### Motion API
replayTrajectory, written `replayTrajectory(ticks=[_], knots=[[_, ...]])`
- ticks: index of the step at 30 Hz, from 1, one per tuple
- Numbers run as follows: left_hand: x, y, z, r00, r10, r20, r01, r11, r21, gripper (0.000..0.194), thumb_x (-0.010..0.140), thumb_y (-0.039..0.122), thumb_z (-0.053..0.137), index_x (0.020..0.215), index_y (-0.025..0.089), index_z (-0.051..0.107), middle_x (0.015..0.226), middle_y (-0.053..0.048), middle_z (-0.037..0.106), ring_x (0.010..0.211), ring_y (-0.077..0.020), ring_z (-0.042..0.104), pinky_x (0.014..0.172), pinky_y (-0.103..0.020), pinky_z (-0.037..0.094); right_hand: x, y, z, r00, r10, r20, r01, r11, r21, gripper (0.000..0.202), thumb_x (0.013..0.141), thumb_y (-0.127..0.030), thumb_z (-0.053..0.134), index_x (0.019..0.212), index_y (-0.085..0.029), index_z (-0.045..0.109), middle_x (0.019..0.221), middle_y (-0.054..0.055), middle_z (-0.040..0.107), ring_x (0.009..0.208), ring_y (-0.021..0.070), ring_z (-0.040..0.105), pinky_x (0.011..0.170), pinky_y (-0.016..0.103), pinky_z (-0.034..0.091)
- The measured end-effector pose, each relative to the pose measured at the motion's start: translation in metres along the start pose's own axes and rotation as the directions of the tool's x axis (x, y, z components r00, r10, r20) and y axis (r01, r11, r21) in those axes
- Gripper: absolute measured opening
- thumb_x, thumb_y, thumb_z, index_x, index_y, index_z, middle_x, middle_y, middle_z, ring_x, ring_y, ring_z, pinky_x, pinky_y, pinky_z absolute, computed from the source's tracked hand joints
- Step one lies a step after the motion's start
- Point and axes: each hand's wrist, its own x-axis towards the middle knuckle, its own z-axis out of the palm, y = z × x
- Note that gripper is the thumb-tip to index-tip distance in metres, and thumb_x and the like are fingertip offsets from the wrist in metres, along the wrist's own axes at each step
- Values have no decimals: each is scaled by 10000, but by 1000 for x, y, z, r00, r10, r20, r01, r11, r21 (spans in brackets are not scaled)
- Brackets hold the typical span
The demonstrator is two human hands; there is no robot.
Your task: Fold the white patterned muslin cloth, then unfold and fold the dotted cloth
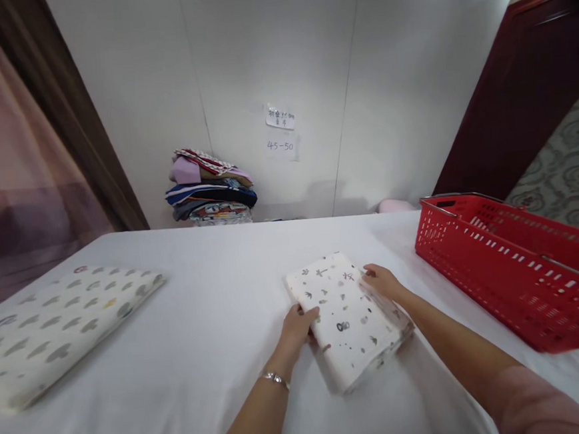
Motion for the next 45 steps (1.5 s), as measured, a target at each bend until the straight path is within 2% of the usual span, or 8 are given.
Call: replayTrajectory(ticks=[4, 7, 12, 16, 22, 30, 38, 45], knots=[[2, 0, 0, 1000, -7, -15, 7, 1000, 4, 358, 712, 276, 649, 1019, 144, 520, 988, -134, 647, 702, -207, 641, 500, -288, 515, 11, -23, 8, 990, -129, -64, 115, 976, -182, 197, 795, -292, 497, 864, -180, 644, 930, 48, 612, 869, 162, 538, 749, 249, 369], [2, 0, 0, 1000, -15, -18, 15, 1000, -3, 356, 716, 269, 650, 1025, 146, 525, 992, -132, 647, 693, -202, 643, 497, -288, 515, 17, -35, 16, 990, -127, -60, 104, 952, -288, 176, 803, -286, 503, 824, -170, 634, 959, 70, 595, 911, 173, 521, 724, 241, 352], [1, 2, -1, 999, -39, 2, 39, 999, -11, 391, 711, 279, 664, 1052, 145, 527, 972, -130, 656, 701, -206, 645, 508, -290, 519, 21, -37, 24, 996, -60, -68, 35, 949, -313, 130, 798, -264, 527, 795, -166, 613, 943, 75, 588, 900, 184, 520, 667, 239, 341], [0, 3, -1, 999, -44, 0, 44, 998, -33, 389, 706, 282, 674, 1048, 153, 539, 996, -124, 653, 721, -200, 646, 534, -288, 522, 21, -37, 24, 993, -73, -88, 41, 946, -321, 119, 822, -220, 494, 775, -171, 591, 948, 60, 586, 900, 165, 512, 682, 230, 333], [-2, 4, -1, 1000, -31, -3, 31, 999, -14, 413, 699, 294, 679, 1061, 152, 539, 1006, -127, 651, 694, -199, 646, 508, -282, 510, 23, -37, 21, 988, -59, -139, 12, 949, -315, 160, 875, -251, 432, 821, -169, 559, 942, 66, 569, 870, 163, 506, 655, 240, 310], [-4, 7, 0, 999, -35, -24, 35, 999, 3, 360, 724, 276, 650, 1042, 147, 542, 988, -127, 658, 687, -193, 640, 478, -258, 494, 26, -30, 28, 998, -10, -68, -13, 944, -329, 117, 866, -237, 459, 820, -174, 546, 848, 37, 599, 764, 148, 529, 597, 242, 275], [0, 2, -1, 999, -36, -10, 36, 999, -16, 382, 722, 279, 651, 1061, 147, 533, 971, -123, 656, 661, -185, 632, 491, -272, 495, 23, -29, 30, 994, 13, -107, -48, 942, -333, 200, 919, -277, 341, 883, -184, 514, 853, 52, 598, 758, 161, 541, 578, 253, 273], [6, -4, -4, 1000, -25, 6, 25, 1000, -2, 406, 712, 315, 661, 1069, 165, 538, 1002, -118, 654, 700, -195, 638, 491, -264, 491, 30, -32, 27, 999, 29, -23, -35, 936, -350, 130, 868, -248, 429, 854, -179, 537, 856, 61, 616, 780, 172, 558, 589, 246, 292]])
